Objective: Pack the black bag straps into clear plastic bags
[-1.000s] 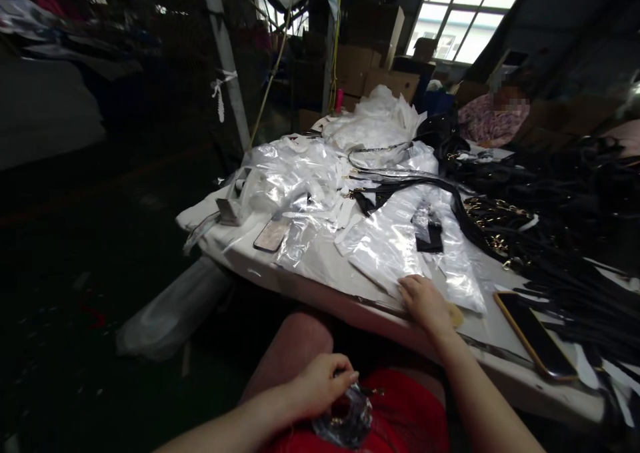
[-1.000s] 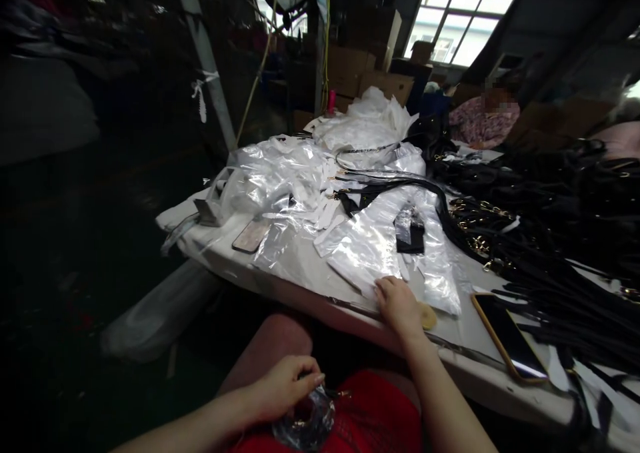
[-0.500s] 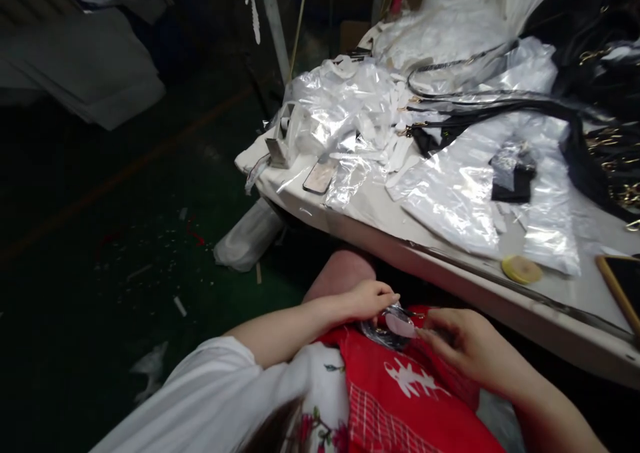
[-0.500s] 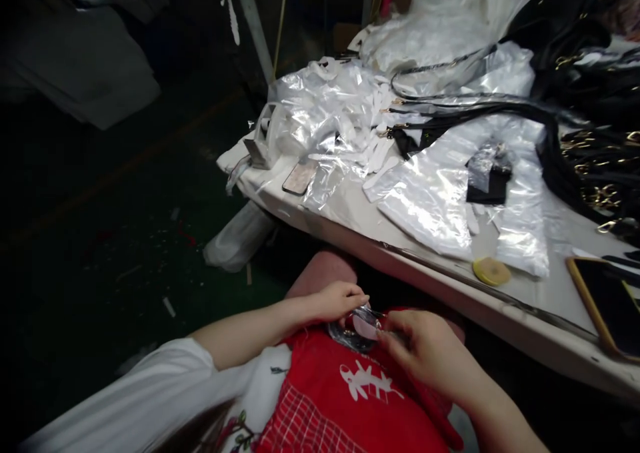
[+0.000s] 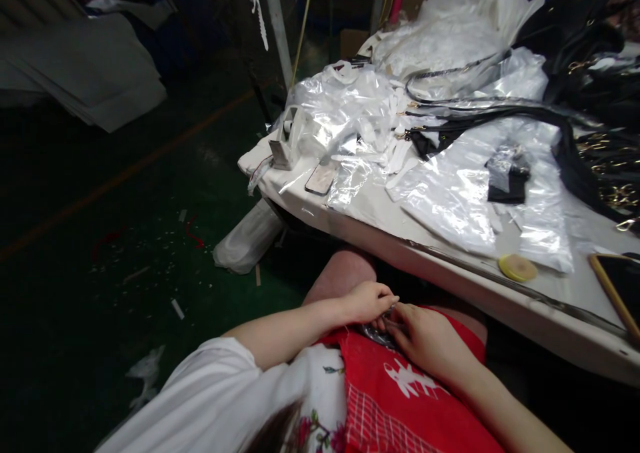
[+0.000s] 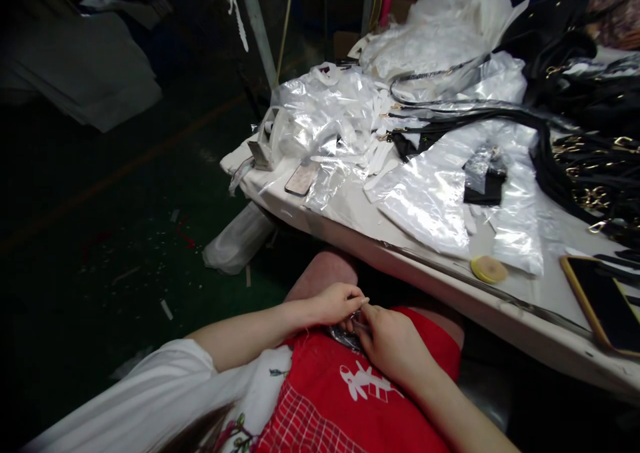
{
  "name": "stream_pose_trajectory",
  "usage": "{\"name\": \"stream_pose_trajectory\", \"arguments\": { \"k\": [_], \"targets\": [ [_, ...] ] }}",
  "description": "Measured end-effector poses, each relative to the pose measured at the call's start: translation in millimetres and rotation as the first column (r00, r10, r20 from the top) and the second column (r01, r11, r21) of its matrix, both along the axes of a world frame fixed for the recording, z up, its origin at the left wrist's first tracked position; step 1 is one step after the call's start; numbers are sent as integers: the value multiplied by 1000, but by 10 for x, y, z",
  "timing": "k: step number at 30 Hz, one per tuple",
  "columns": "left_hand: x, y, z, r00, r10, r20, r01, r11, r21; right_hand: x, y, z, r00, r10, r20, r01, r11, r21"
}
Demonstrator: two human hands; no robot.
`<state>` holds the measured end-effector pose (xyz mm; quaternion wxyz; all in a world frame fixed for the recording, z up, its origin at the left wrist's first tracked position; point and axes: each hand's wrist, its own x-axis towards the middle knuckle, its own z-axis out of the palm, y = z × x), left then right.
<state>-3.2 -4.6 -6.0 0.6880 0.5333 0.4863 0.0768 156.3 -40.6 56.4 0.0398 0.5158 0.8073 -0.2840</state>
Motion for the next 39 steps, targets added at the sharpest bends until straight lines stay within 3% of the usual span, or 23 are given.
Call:
{"name": "stream_pose_trajectory", "arguments": {
  "k": [6,12,15,18,21,25,28,31,34,39],
  "targets": [
    [8,-10,49,1000,-22,17,23,999,-26,329,-6,105,998,-47,32,48,999,-26],
    [25,-61,46,989,-146,-24,145,989,-35,251,-71,-40,996,-81,-31,78,992,-99],
    [9,-86,4,982,-186,-40,183,981,-57,204,-197,5,996,-59,-71,48,987,-157],
    [8,-85,-24,983,-180,-45,177,982,-63,187,-309,101,988,-122,-95,104,978,-179],
    [18,-62,-14,984,-170,-60,168,985,-27,186,-367,129,984,-145,-104,128,979,-156],
    [6,-31,95,981,-175,-89,185,976,113,221,-334,23,981,-138,-136,122,985,-118],
    [-20,-18,218,978,-188,-91,206,945,256,275,-219,-81,933,-289,-214,273,957,-100],
    [-38,-24,295,969,-237,-62,241,870,429,328,-78,-184,842,-435,-319,403,900,-165],
    [-40,-43,295,966,-249,-63,241,792,562,357,33,-317,722,-535,-438,428,844,-325],
    [-24,-78,244,971,-229,-68,223,766,602,311,131,-594,642,-606,-470,446,793,-415]
  ]
}}
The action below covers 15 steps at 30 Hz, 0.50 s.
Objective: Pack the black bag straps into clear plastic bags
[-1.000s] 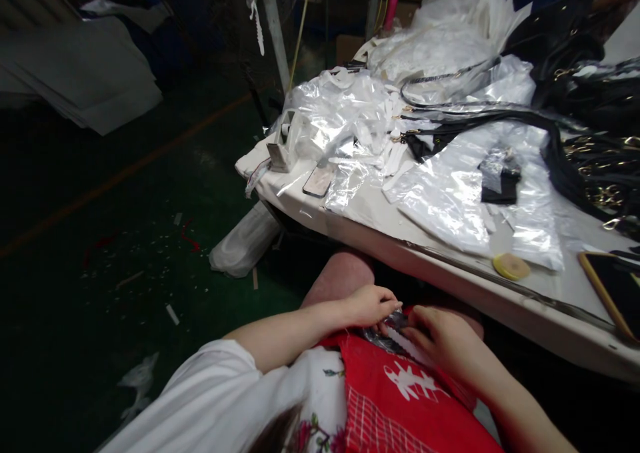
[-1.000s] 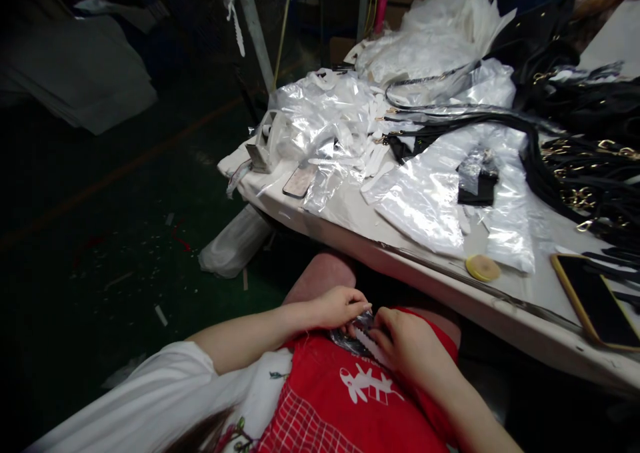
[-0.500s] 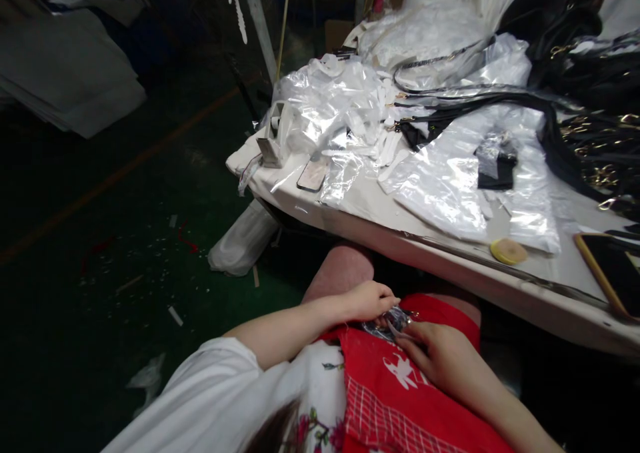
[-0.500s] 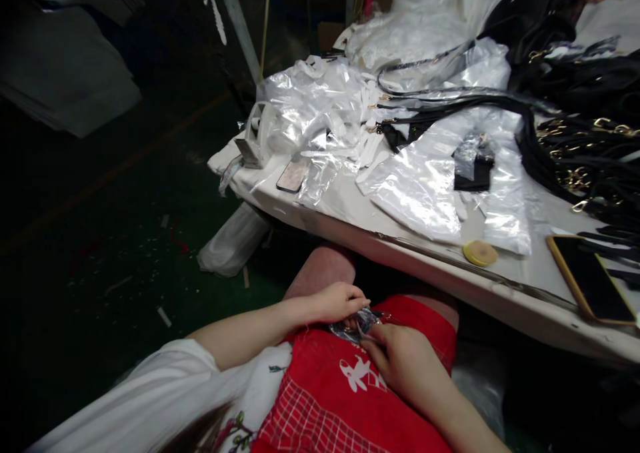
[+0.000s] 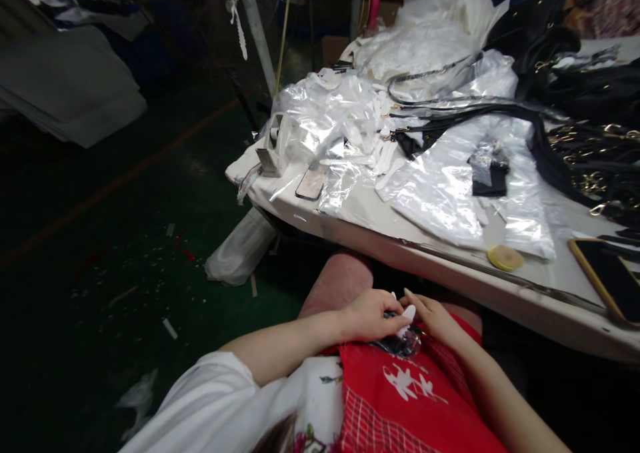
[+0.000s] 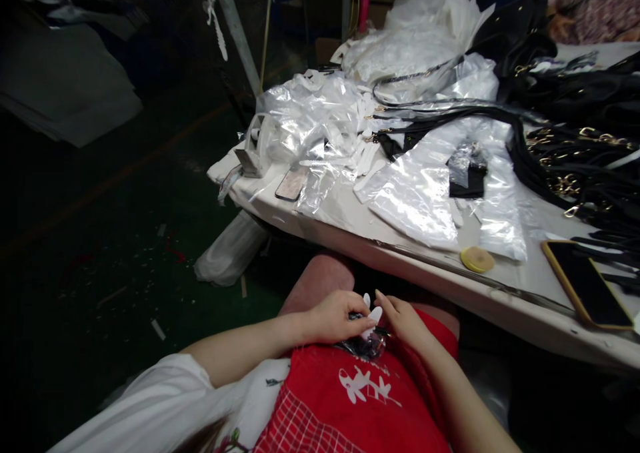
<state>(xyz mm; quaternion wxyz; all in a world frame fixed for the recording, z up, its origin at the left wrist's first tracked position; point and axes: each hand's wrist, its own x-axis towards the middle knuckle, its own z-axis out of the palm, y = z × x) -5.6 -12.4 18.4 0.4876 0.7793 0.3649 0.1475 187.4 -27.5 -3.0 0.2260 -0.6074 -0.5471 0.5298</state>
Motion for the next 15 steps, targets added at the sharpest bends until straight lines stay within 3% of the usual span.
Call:
{"name": "stream_pose_trajectory", "arguments": {
  "k": [4,9,15],
  "targets": [
    [-9,1,1,998,-8,57,8,1000,2,-64,-12,-80,997,-52,-62,53,998,18],
    [-34,80,45,989,130,70,-131,991,9,-3,-64,110,995,-96,-42,101,986,136],
    [86,186,52,997,78,1,-78,995,-59,53,-111,194,992,-123,-28,126,968,215]
  ]
}}
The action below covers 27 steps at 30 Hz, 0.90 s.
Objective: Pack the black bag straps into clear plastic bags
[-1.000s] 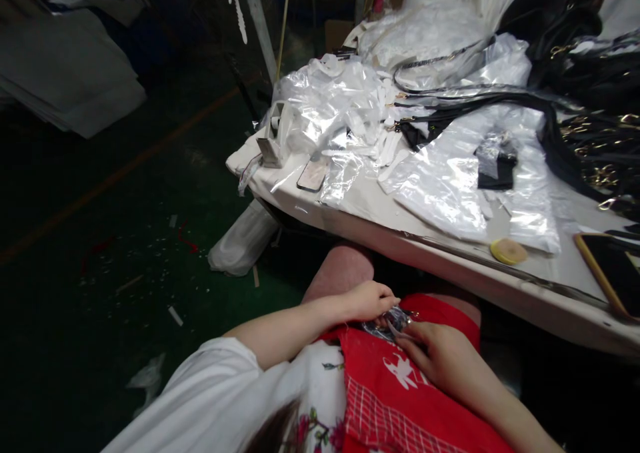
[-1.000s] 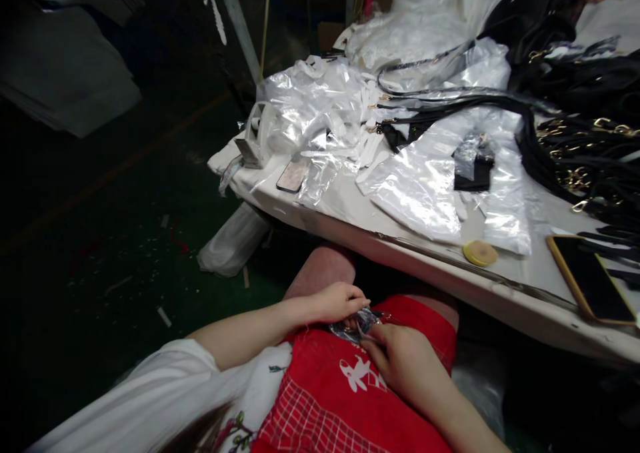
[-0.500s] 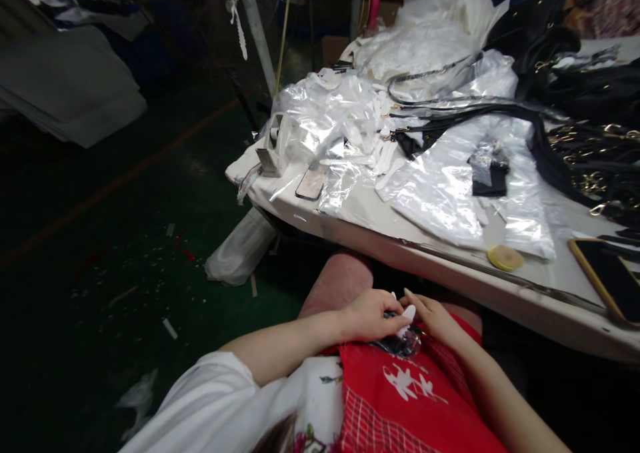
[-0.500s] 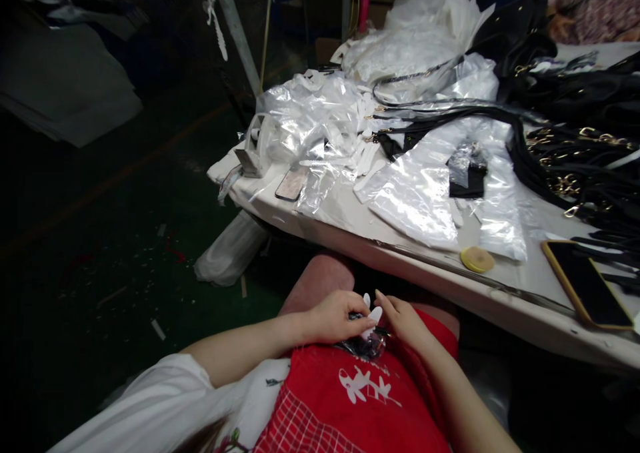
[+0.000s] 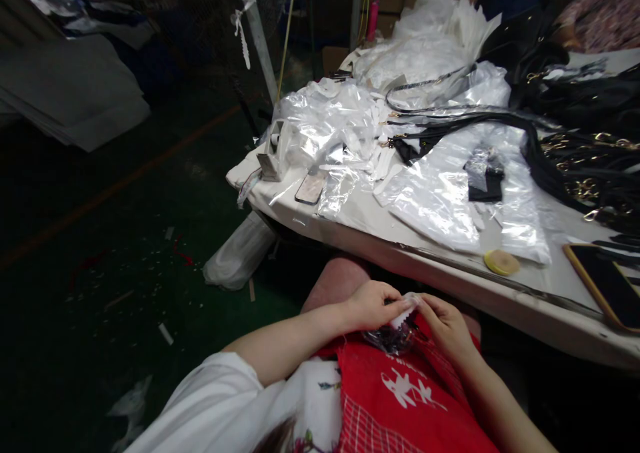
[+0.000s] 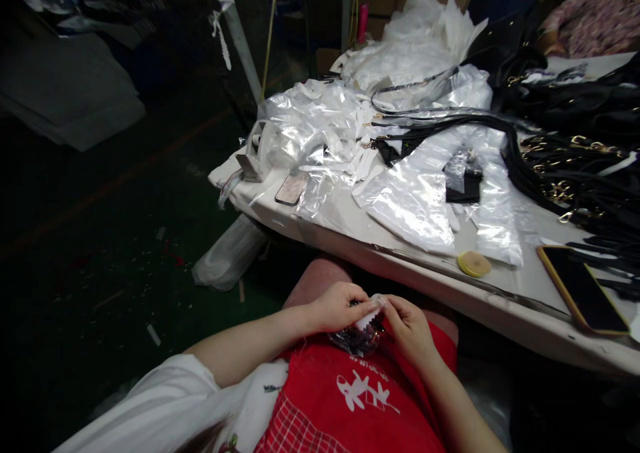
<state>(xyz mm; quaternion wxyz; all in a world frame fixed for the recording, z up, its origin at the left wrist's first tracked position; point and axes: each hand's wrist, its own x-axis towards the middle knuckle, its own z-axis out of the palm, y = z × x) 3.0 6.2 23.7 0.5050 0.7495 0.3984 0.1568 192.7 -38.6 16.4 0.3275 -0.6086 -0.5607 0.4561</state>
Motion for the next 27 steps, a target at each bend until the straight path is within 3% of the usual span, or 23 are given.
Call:
{"name": "stream_pose_trajectory", "arguments": {
  "k": [5,9,13,16,20,22,24,27],
  "targets": [
    [121,33,8,998,53,-39,-55,998,-43,-19,-65,-6,984,-69,163,36,979,202],
    [169,52,29,993,54,-104,-60,997,-54,-59,-78,83,893,-36,448,-148,918,368],
    [208,46,38,984,73,-163,-80,996,-37,-65,-106,138,744,4,668,-337,866,370],
    [217,40,31,978,95,-186,-102,994,-29,-28,-136,141,806,24,592,-313,865,392],
    [196,51,45,978,127,-165,-137,989,-50,-11,-62,130,951,-85,296,-3,959,284],
    [192,45,79,982,140,-131,-146,989,-36,-45,12,138,981,-62,182,24,978,208],
    [197,21,100,987,132,-95,-129,991,37,-90,78,167,986,-47,162,6,970,243],
    [217,0,8,990,143,13,-142,965,221,-121,134,221,962,-152,226,43,905,424]
  ]
}}
